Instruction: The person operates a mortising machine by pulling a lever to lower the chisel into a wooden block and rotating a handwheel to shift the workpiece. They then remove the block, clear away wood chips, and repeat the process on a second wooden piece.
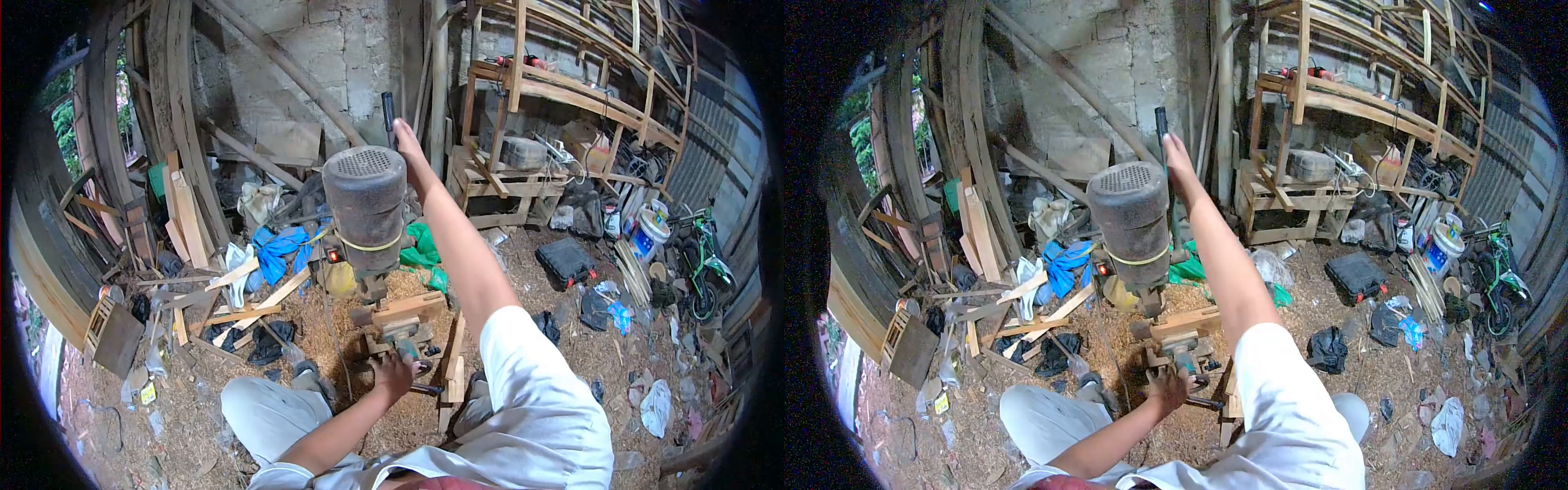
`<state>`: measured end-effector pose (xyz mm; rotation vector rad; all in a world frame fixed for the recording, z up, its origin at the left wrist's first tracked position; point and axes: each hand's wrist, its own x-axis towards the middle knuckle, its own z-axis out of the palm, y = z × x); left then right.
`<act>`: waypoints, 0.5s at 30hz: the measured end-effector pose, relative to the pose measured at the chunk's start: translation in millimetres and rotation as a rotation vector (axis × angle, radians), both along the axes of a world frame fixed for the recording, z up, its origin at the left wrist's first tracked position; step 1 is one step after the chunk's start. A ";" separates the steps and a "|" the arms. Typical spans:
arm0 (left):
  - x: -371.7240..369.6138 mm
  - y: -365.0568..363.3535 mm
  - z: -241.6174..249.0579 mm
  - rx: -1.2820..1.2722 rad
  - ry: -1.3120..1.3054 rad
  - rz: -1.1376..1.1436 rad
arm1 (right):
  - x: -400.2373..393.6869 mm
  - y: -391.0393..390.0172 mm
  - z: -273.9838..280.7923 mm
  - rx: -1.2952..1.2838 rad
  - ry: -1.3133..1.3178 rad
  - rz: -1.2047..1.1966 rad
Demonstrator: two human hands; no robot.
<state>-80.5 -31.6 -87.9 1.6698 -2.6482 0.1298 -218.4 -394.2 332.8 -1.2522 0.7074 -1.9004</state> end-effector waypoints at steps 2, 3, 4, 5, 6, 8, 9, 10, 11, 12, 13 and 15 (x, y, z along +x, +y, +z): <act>-0.4 7.5 40.1 0.051 0.079 0.016 | -7.6 -1.5 28.2 0.089 0.013 0.119; -2.2 10.8 54.9 0.109 0.161 0.031 | -11.1 -5.8 36.4 0.183 0.029 0.238; -3.0 13.0 56.2 0.080 0.195 0.037 | -8.1 -9.0 38.4 0.168 0.049 0.232; -0.6 14.5 57.9 0.082 0.192 0.034 | -7.4 -10.5 37.6 0.169 0.046 0.229; 0.1 14.5 56.3 0.011 0.167 0.002 | -9.6 -12.9 34.0 0.147 0.035 0.234; 1.1 13.4 37.0 -0.146 0.184 -0.042 | -14.6 11.1 38.0 0.121 0.002 0.232; 2.3 8.0 27.7 -0.142 0.186 -0.049 | -16.6 25.3 45.8 0.124 0.004 0.225; 2.8 4.3 22.1 -0.127 0.240 -0.068 | -19.8 34.4 50.4 0.133 0.053 0.249; 2.4 4.0 15.5 -0.112 0.294 -0.084 | -21.6 43.4 52.5 0.143 0.101 0.277; 3.6 9.6 32.9 -0.049 0.311 -0.083 | -31.3 27.1 51.7 0.148 0.153 0.390; 3.3 13.3 43.4 -0.055 0.305 -0.083 | -28.1 36.0 63.5 0.141 0.148 0.391; -1.1 17.4 57.3 0.044 0.435 -0.016 | -22.7 48.5 86.3 0.356 0.386 0.146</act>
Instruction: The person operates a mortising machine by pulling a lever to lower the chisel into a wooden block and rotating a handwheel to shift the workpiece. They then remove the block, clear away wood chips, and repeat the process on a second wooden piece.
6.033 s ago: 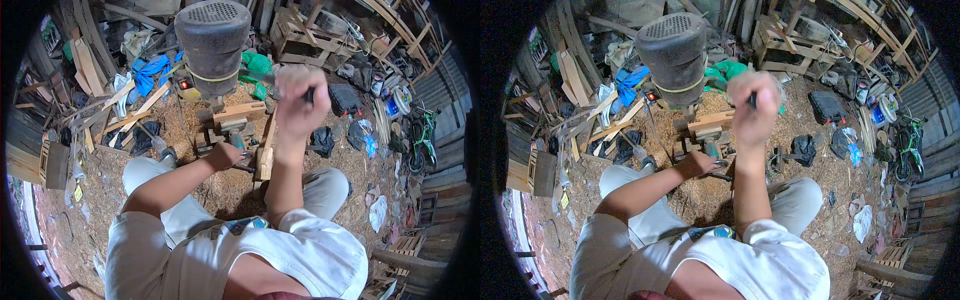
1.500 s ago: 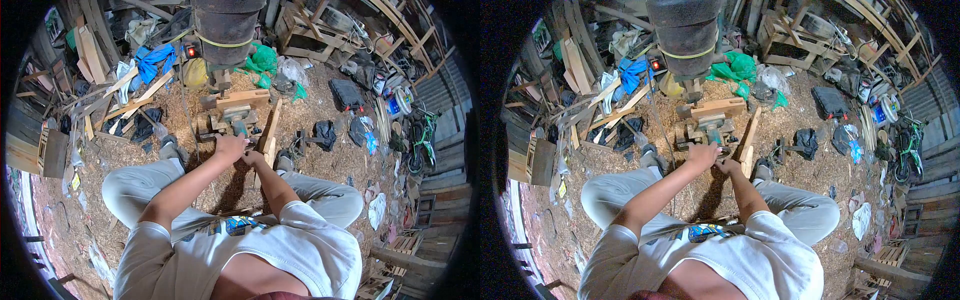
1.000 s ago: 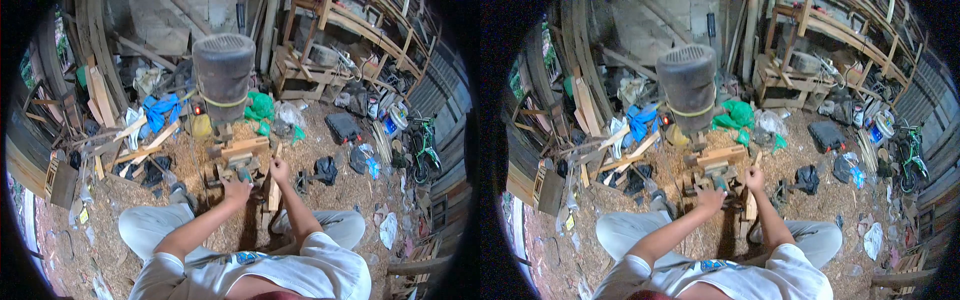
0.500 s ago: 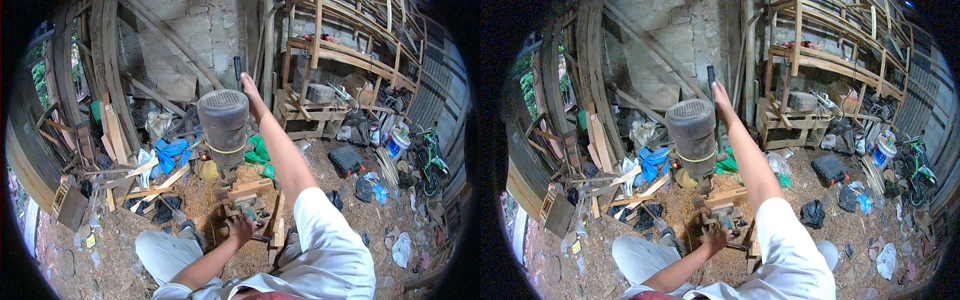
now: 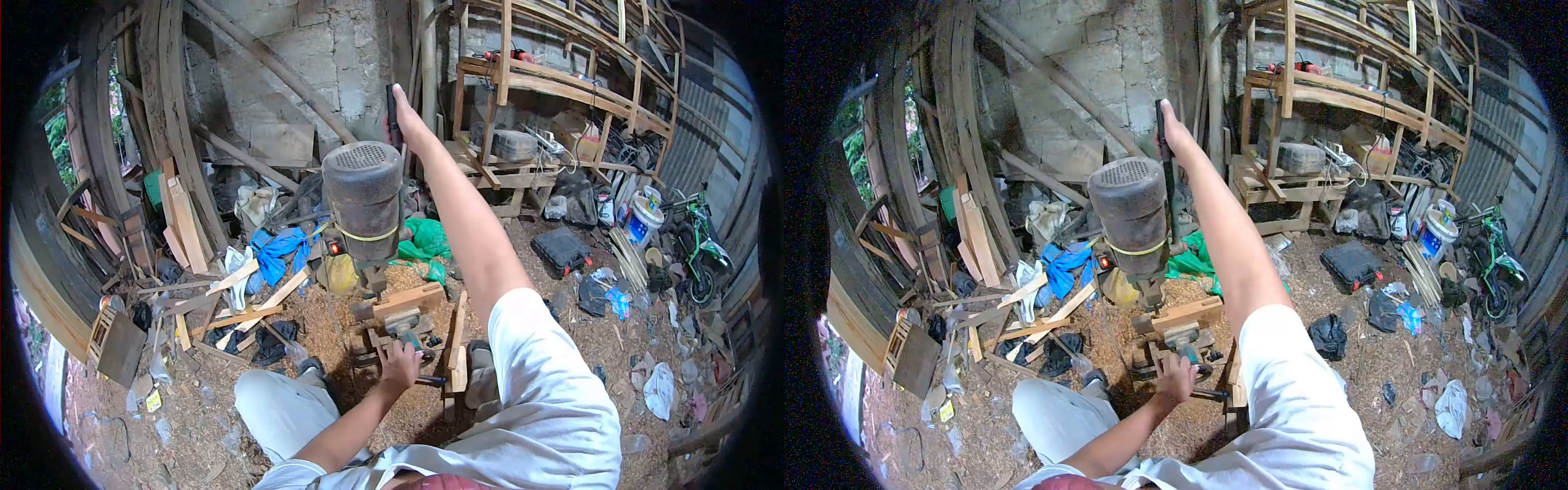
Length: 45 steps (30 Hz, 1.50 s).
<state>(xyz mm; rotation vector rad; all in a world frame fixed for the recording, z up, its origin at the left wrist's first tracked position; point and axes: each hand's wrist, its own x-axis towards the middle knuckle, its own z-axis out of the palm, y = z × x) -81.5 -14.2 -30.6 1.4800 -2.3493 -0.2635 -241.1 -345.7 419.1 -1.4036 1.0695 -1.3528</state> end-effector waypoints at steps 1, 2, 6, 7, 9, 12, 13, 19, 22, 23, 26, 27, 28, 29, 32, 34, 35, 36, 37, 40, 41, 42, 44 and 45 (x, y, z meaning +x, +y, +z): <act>-4.3 -1.5 -3.5 0.003 -0.002 0.031 | -0.9 -8.6 6.8 -0.051 0.059 -0.109; -5.4 1.8 -10.1 0.020 -0.001 0.029 | -0.8 -16.6 7.8 -0.034 0.061 -0.110; -18.9 -1.4 -37.7 -0.050 0.072 0.129 | 10.3 -5.9 24.0 -0.083 -0.353 0.043; -19.3 -3.7 -43.2 -0.060 0.236 0.126 | 13.9 -0.8 21.8 -0.115 -0.327 -0.015; -14.5 -5.2 -51.2 -0.089 0.444 0.071 | 12.9 27.2 18.9 -0.173 -0.324 -0.060; -10.7 -9.0 -53.8 -0.118 0.430 0.021 | -2.4 50.9 12.7 -0.177 -0.330 0.086; -9.6 -7.1 -52.3 -0.090 0.404 0.027 | -4.4 49.7 15.1 -0.192 -0.301 0.096; -6.1 -0.1 -3.6 -0.091 0.421 -0.061 | -5.2 25.1 17.2 -0.275 -0.313 0.162; -1.1 2.7 77.8 -0.127 0.481 -0.101 | -9.6 27.3 21.4 -0.264 -0.282 0.209; 5.2 0.1 103.3 -0.195 0.483 -0.139 | -10.8 31.6 24.8 -0.232 -0.302 0.310; 31.4 2.2 210.2 -0.312 0.473 -0.239 | -12.5 58.8 33.3 -0.112 -0.318 0.444; 40.6 -4.9 234.1 -0.362 0.443 -0.288 | -21.6 41.8 29.5 -0.101 -0.336 0.559; 49.7 -13.8 253.9 -0.412 0.410 -0.336 | -27.7 24.1 25.7 -0.092 -0.357 0.675; 56.0 -23.0 272.9 -0.457 0.358 -0.348 | -17.9 32.8 23.9 -0.129 -0.394 0.569; 65.7 -45.9 299.0 -0.532 0.315 -0.395 | -0.4 67.1 11.2 -0.253 -0.420 0.239; 67.9 -58.8 298.7 -0.649 0.289 -0.319 | -2.7 103.3 -19.4 -0.401 -0.482 0.278; 69.2 -60.3 291.1 -0.651 0.345 -0.294 | -5.3 127.7 -34.5 -0.454 -0.492 0.287; 70.3 -59.4 285.5 -0.665 0.351 -0.308 | -9.2 146.3 -48.3 -0.588 -0.439 0.345; 70.7 -57.1 280.3 -0.652 0.382 -0.300 | -12.1 163.5 -59.7 -0.608 -0.419 0.343; 76.1 -51.9 280.7 -0.591 0.406 -0.316 | -15.2 185.7 -71.3 -0.546 -0.445 0.346; 78.8 -51.0 282.3 -0.559 0.396 -0.345 | -13.8 188.1 -69.8 -0.529 -0.441 0.340; 79.8 -50.3 283.2 -0.521 0.385 -0.378 | -11.2 189.8 -68.2 -0.546 -0.419 0.285; 80.0 -49.6 283.5 -0.483 0.446 -0.389 | -7.7 196.0 -72.5 -0.549 -0.399 0.216; 82.0 -48.6 284.7 -0.457 0.432 -0.388 | -5.9 202.8 -79.0 -0.628 -0.397 0.203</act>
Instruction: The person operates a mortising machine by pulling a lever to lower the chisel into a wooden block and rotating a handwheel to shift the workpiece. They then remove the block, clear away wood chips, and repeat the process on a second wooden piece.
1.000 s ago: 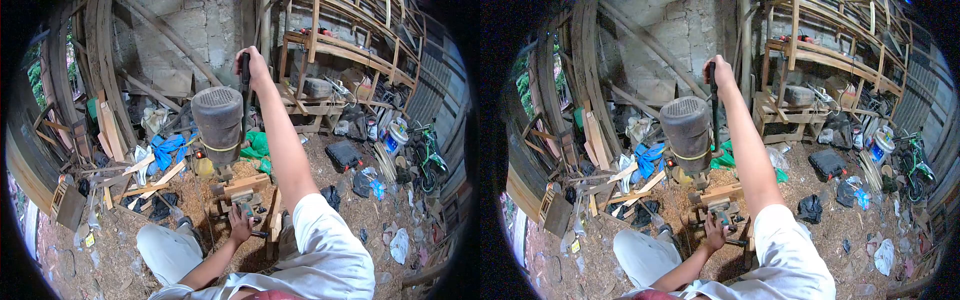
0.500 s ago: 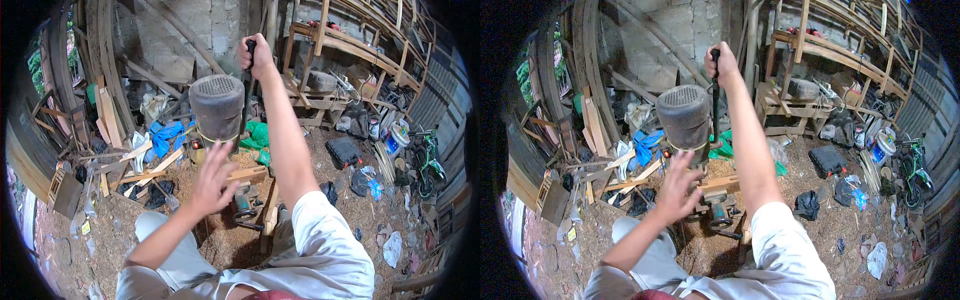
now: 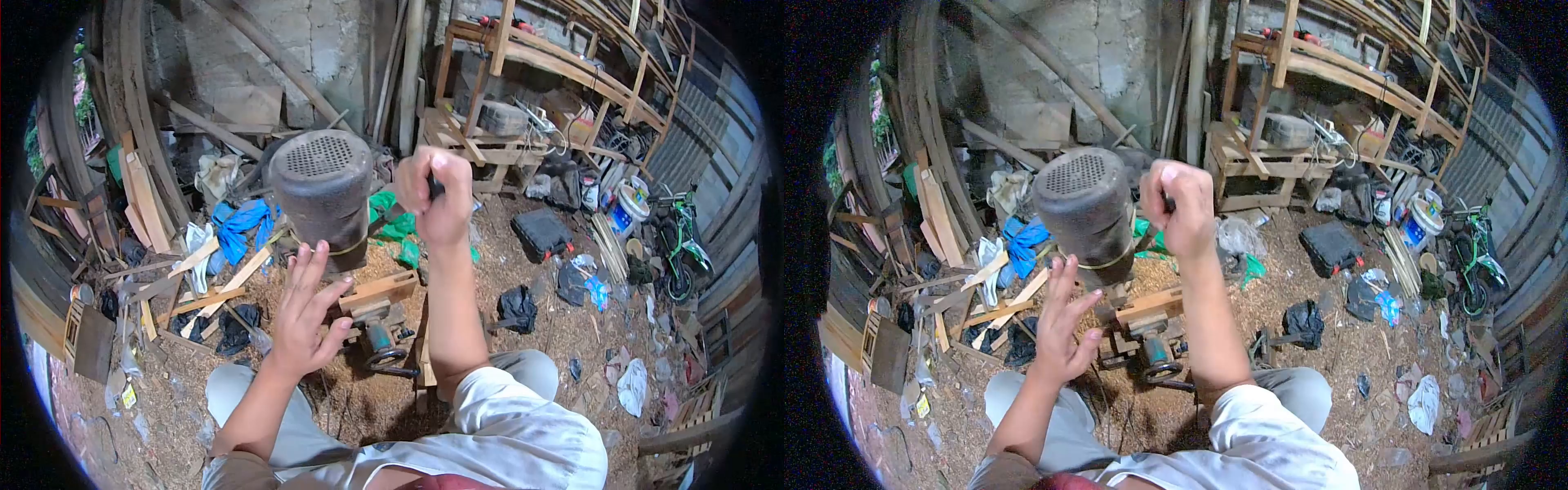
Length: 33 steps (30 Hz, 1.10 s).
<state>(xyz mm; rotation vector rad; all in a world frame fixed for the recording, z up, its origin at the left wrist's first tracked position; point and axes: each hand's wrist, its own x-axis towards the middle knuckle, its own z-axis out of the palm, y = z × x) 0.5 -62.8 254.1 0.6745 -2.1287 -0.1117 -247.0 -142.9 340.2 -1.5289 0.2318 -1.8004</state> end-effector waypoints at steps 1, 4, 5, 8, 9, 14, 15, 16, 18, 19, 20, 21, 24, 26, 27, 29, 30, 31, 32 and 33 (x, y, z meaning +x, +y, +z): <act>1.6 -1.2 1.0 0.017 -0.017 0.000 | -0.4 5.9 -8.7 -0.080 -0.010 -0.026; 7.5 -5.6 -2.1 0.054 -0.034 -0.031 | -6.1 33.7 -44.6 -0.120 0.000 -0.070; 9.8 -6.6 -4.0 0.081 -0.053 -0.053 | -6.8 38.2 -50.6 -0.142 -0.001 -0.083; 14.4 -9.0 -10.4 0.150 -0.118 -0.042 | -8.8 39.6 -57.8 -0.230 0.013 -0.087; 16.4 -9.4 -11.7 0.173 -0.156 -0.044 | -9.3 41.1 -60.4 -0.194 0.005 -0.077; 22.9 -13.8 -18.6 0.225 -0.211 -0.017 | -11.6 48.0 -81.6 -0.339 0.037 -0.020; 23.3 -13.9 -18.2 0.225 -0.219 -0.025 | -17.0 46.5 -87.4 -0.440 0.081 0.031; 23.9 -14.8 -18.0 0.224 -0.227 -0.032 | -29.7 44.7 -92.0 -0.501 0.206 0.097; 25.3 -18.6 -19.8 0.242 -0.257 -0.047 | -31.6 45.7 -105.8 -0.545 0.207 0.119; 26.0 -19.7 -21.4 0.251 -0.289 -0.085 | -30.8 49.1 -113.3 -0.591 0.213 0.117; 25.1 -19.9 -22.8 0.246 -0.296 -0.091 | -21.7 53.5 -120.4 -0.596 0.127 0.078; 24.5 -21.2 -26.7 0.262 -0.297 -0.077 | -22.7 56.9 -127.1 -0.583 0.118 0.094; 20.5 -20.2 -32.1 0.244 -0.336 -0.094 | -23.5 64.4 -148.0 -0.611 0.144 0.086; 20.1 -20.1 -35.2 0.261 -0.359 -0.087 | -31.3 61.5 -157.8 -0.665 0.203 0.116; 19.9 -20.3 -37.4 0.270 -0.380 -0.099 | -34.1 62.2 -162.9 -0.723 0.273 0.130; 20.2 -20.6 -42.9 0.272 -0.393 -0.100 | -33.3 71.8 -177.5 -0.687 0.247 0.110; 20.5 -20.9 -44.7 0.278 -0.395 -0.112 | -34.1 77.2 -188.6 -0.674 0.232 0.077; 20.7 -20.6 -45.3 0.282 -0.396 -0.125 | -33.4 80.2 -194.3 -0.664 0.219 0.044; 19.9 -19.3 -44.9 0.297 -0.402 -0.120 | -32.1 79.5 -195.0 -0.663 0.211 0.043; 21.2 -18.5 -45.5 0.297 -0.408 -0.118 | -29.6 76.2 -191.8 -0.670 0.186 0.069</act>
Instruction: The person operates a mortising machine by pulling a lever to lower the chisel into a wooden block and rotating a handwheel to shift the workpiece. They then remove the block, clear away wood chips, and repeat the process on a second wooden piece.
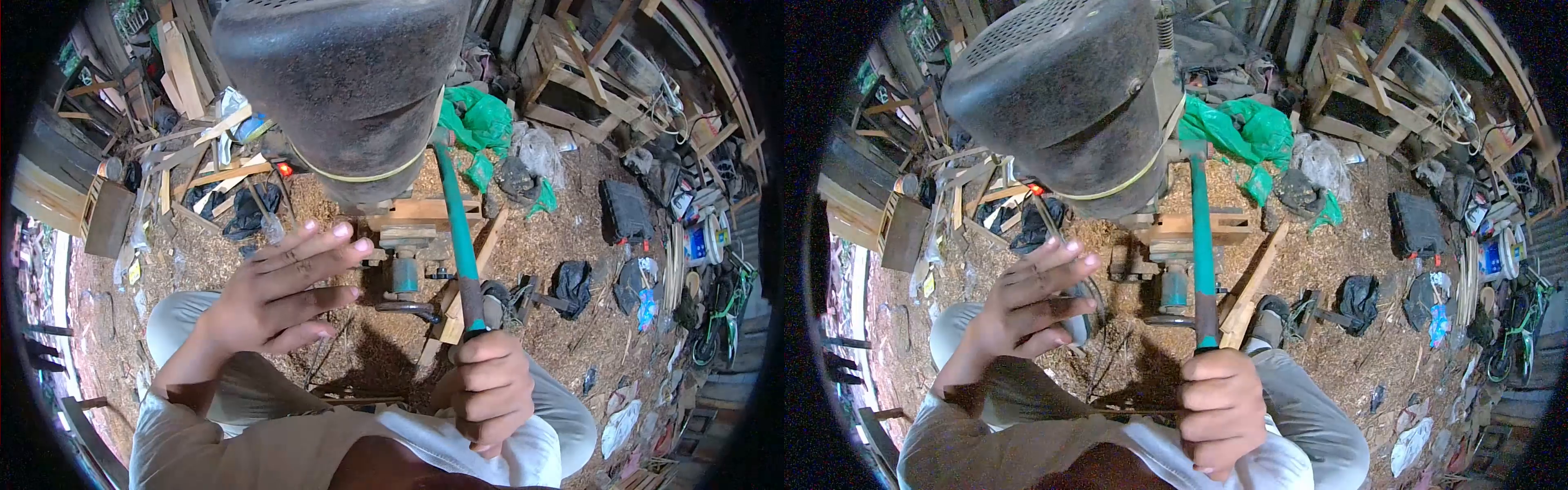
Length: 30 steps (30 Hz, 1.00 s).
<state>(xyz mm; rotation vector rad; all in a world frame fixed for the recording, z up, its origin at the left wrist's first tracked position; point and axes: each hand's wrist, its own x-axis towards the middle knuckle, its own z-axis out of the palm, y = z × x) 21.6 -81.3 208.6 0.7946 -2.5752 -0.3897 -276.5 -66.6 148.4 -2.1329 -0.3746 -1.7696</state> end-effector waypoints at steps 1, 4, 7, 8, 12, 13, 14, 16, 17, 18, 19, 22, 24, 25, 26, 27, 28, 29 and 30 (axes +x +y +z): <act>2.0 0.8 -1.6 0.025 -0.033 -0.016 | 2.5 -0.9 3.1 -0.002 -0.012 0.030; 5.8 6.5 -7.2 -0.001 -0.047 -0.051 | -1.2 2.3 7.9 0.049 0.051 0.030; 11.2 17.5 -2.2 0.082 -0.081 -0.102 | -8.3 5.0 23.4 0.185 0.214 0.071; 15.7 22.0 -2.1 0.079 -0.064 -0.105 | -9.7 6.1 30.6 0.299 0.272 0.159; 31.3 41.9 4.4 0.109 -0.085 -0.172 | -19.0 21.1 58.7 0.771 0.591 0.103; 33.7 46.4 8.2 0.107 -0.112 -0.166 | -14.3 19.7 73.8 0.831 0.751 0.056; 36.4 50.5 11.2 0.106 -0.138 -0.158 | -7.9 17.6 92.0 0.890 0.913 0.010; 42.2 57.1 14.9 0.119 -0.193 -0.171 | 3.2 23.8 106.7 0.872 1.163 -0.177; 45.7 60.1 16.0 0.121 -0.268 -0.176 | 9.2 25.6 114.0 0.842 1.250 -0.214; 49.2 63.3 17.1 0.129 -0.249 -0.181 | 14.5 26.8 120.3 0.807 1.339 -0.249; 52.8 66.2 18.1 0.157 -0.253 -0.182 | 18.1 28.5 122.2 0.813 1.356 -0.251; 68.8 74.1 17.9 0.211 -0.250 -0.175 | 20.5 31.4 121.7 0.727 1.402 -0.347; 79.0 76.1 15.9 0.239 -0.254 -0.163 | 17.2 33.0 114.3 0.646 1.424 -0.435; 84.4 75.5 15.1 0.276 -0.245 -0.152 | 22.6 34.9 113.9 0.671 1.351 -0.399; 90.0 75.0 14.7 0.315 -0.238 -0.139 | 23.2 36.9 110.6 0.668 1.354 -0.389; 94.9 75.0 14.8 0.320 -0.236 -0.125 | 19.7 37.3 107.4 0.665 1.386 -0.394; 98.4 75.4 15.2 0.330 -0.251 -0.080 | 18.1 37.3 103.5 0.660 1.419 -0.400; 100.9 76.2 15.5 0.340 -0.270 -0.043 | 21.6 39.8 97.3 0.599 1.347 -0.401; 102.4 76.9 15.8 0.345 -0.273 -0.046 | 23.4 44.1 84.9 0.606 1.346 -0.399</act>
